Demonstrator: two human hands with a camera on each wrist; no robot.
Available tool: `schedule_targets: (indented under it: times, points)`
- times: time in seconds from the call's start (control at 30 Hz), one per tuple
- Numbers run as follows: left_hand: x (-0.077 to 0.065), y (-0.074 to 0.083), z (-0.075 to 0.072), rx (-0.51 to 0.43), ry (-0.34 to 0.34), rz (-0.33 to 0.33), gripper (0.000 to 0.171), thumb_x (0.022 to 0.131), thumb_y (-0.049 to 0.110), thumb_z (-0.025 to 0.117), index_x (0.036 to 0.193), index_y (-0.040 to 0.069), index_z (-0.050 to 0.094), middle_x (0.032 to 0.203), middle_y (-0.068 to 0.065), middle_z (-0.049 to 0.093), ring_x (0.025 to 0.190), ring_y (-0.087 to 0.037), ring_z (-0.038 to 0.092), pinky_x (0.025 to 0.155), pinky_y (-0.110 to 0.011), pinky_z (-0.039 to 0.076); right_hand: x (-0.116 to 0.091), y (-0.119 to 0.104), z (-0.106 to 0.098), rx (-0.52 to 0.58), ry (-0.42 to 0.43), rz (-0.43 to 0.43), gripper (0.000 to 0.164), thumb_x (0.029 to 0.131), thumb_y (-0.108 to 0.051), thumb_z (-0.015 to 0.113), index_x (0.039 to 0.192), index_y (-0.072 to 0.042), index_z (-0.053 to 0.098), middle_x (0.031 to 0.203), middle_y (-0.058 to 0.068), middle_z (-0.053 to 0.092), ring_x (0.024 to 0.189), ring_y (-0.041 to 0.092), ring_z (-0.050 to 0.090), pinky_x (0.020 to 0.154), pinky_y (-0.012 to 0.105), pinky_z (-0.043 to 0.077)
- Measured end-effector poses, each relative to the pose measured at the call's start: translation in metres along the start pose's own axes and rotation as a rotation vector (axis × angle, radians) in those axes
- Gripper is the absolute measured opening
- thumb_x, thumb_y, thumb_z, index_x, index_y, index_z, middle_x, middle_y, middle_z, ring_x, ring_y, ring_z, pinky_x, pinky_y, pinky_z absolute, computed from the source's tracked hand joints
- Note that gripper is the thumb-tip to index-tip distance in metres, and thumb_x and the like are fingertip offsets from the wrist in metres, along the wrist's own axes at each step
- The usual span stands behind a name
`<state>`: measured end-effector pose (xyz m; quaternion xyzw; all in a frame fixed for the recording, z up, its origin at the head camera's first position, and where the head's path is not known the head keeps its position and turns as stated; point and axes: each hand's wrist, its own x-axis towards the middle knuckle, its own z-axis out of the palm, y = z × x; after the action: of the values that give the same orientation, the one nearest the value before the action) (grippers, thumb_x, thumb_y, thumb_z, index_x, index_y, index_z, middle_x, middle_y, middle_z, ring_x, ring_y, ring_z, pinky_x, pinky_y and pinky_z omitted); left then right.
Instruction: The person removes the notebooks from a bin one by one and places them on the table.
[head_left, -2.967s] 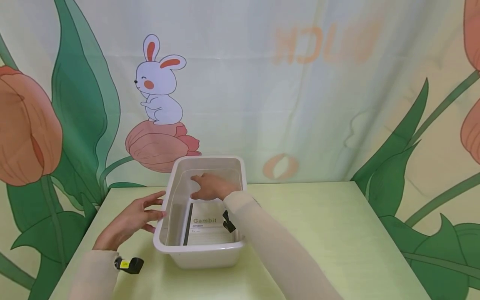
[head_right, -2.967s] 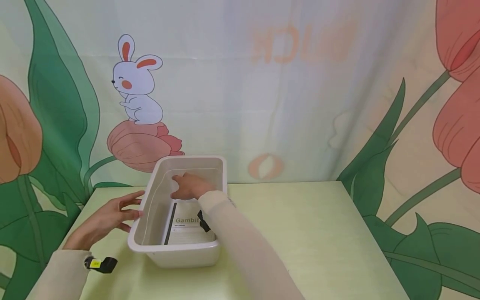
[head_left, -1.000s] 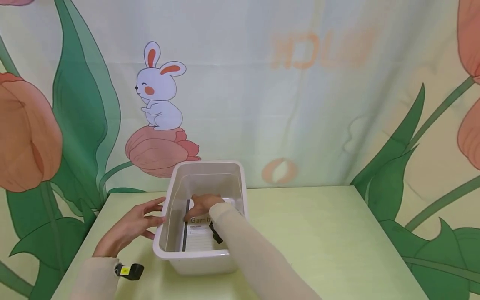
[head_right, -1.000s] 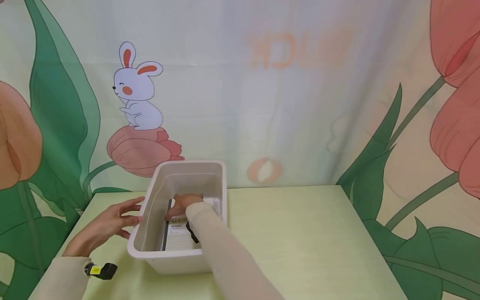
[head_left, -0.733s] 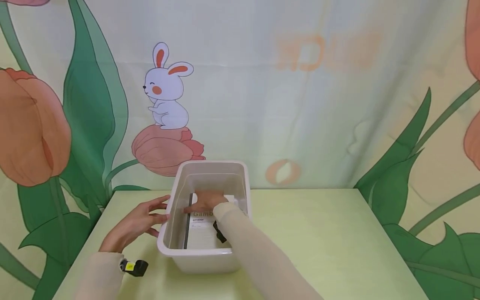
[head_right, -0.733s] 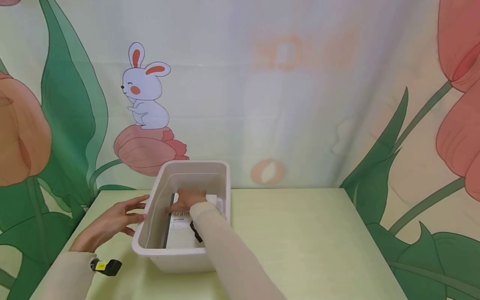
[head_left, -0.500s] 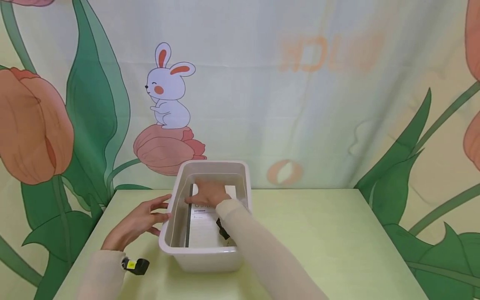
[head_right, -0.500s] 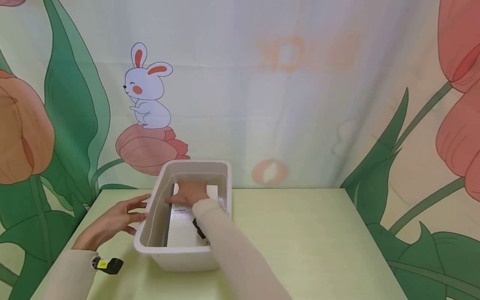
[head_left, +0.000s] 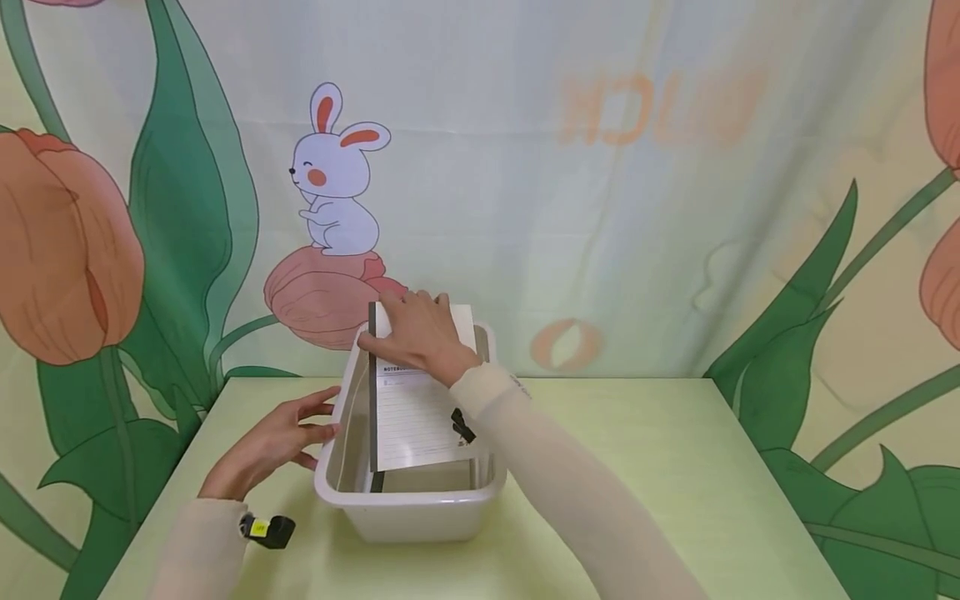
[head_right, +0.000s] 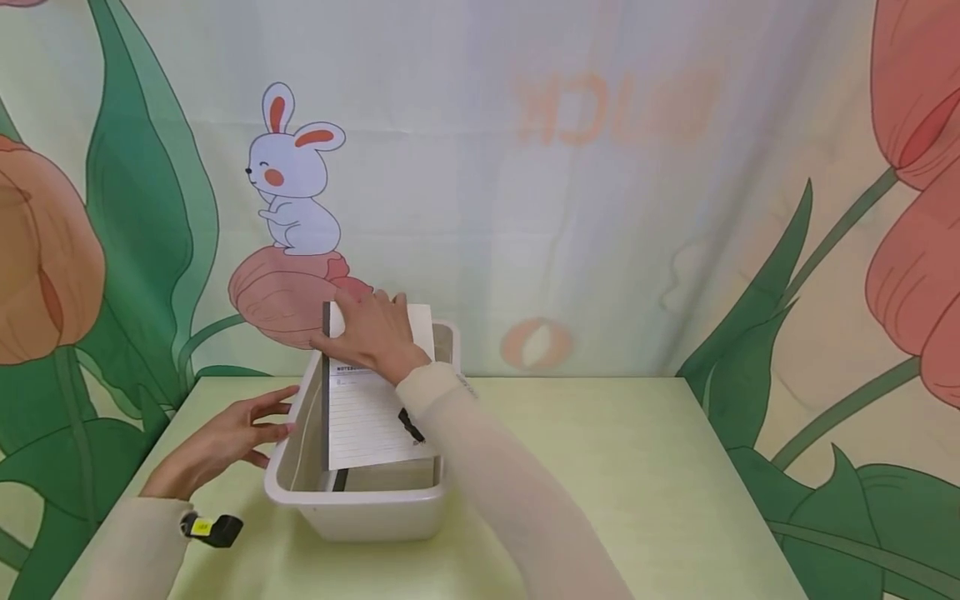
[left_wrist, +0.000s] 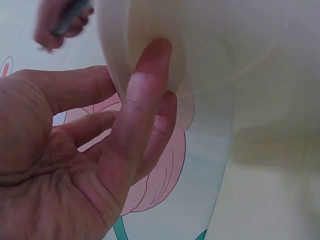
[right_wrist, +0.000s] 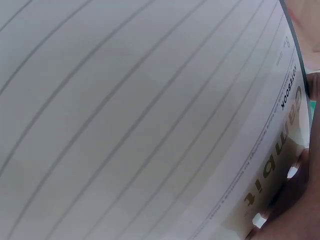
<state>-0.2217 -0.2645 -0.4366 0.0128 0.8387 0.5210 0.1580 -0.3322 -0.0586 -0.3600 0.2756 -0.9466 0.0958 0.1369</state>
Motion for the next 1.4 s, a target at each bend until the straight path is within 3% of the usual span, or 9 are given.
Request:
schedule_targets:
  times: [0.23,0.4,0.57,0.73,0.87,1.03,1.2,1.4]
  points:
    - [0.0,-0.002,0.002,0.007,0.005,-0.012,0.077,0.096,0.025,0.063,0.159,0.019,0.018,0.153,-0.026,0.033,0.121,-0.04,0.056,0.077,-0.039,0.061,-0.008,-0.01,-0.05,-0.06,0.149,-0.098,0.05,0.084,-0.062,0.049,0.12,-0.028,0.052,0.086,-0.007,0.053,0.078,0.012,0.047,0.073,0.034,0.034]
    - [-0.002,-0.002,0.001,0.002,0.005,-0.001,0.075,0.097,0.023,0.063,0.158,0.019,0.02,0.152,-0.026,0.034,0.119,-0.04,0.057,0.076,-0.04,0.061,-0.022,-0.007,-0.09,-0.077,0.238,-0.133,0.042,0.083,-0.059,0.05,0.11,-0.026,0.053,0.082,-0.008,0.047,0.078,0.011,0.042,0.076,0.033,0.032]
    - [-0.003,0.0,-0.001,0.002,0.006,0.008,0.074,0.097,0.022,0.062,0.158,0.018,0.021,0.15,-0.026,0.036,0.119,-0.039,0.057,0.076,-0.04,0.061,-0.042,0.014,-0.117,-0.107,0.283,-0.165,0.04,0.082,-0.057,0.05,0.104,-0.023,0.052,0.081,-0.006,0.044,0.079,0.013,0.042,0.081,0.036,0.034]
    - [-0.003,0.0,-0.001,-0.007,0.005,0.009,0.075,0.097,0.023,0.062,0.158,0.017,0.019,0.149,-0.025,0.036,0.125,-0.042,0.053,0.076,-0.039,0.061,-0.069,0.055,-0.121,-0.1,0.355,-0.186,0.039,0.082,-0.053,0.052,0.1,-0.019,0.054,0.078,-0.004,0.043,0.077,0.016,0.041,0.08,0.039,0.034]
    - [-0.003,0.002,0.001,-0.007,0.005,0.017,0.075,0.097,0.024,0.063,0.158,0.017,0.02,0.15,-0.025,0.036,0.125,-0.042,0.054,0.076,-0.039,0.061,-0.093,0.097,-0.116,-0.114,0.357,-0.14,0.04,0.082,-0.053,0.053,0.096,-0.015,0.053,0.076,-0.002,0.042,0.074,0.019,0.041,0.076,0.04,0.033]
    - [-0.001,0.002,0.003,-0.006,0.001,0.013,0.075,0.097,0.024,0.062,0.158,0.017,0.02,0.149,-0.025,0.036,0.124,-0.041,0.054,0.075,-0.039,0.061,-0.116,0.152,-0.093,-0.09,0.291,0.019,0.037,0.083,-0.051,0.056,0.092,-0.016,0.052,0.074,-0.001,0.044,0.071,0.021,0.041,0.073,0.038,0.03]
    - [-0.001,0.0,0.002,-0.007,-0.003,0.013,0.074,0.097,0.022,0.062,0.158,0.017,0.02,0.149,-0.025,0.036,0.124,-0.041,0.054,0.075,-0.039,0.061,-0.125,0.195,-0.048,-0.066,0.188,0.141,0.035,0.085,-0.05,0.056,0.09,-0.016,0.05,0.075,0.002,0.046,0.071,0.023,0.044,0.073,0.039,0.029]
    - [-0.002,-0.001,0.001,0.001,-0.006,0.031,0.075,0.097,0.023,0.062,0.158,0.017,0.02,0.148,-0.025,0.037,0.119,-0.037,0.058,0.074,-0.04,0.061,-0.12,0.218,0.02,-0.041,0.104,0.193,0.047,0.087,-0.056,0.053,0.11,-0.015,0.058,0.094,0.004,0.059,0.087,0.026,0.053,0.078,0.043,0.033]
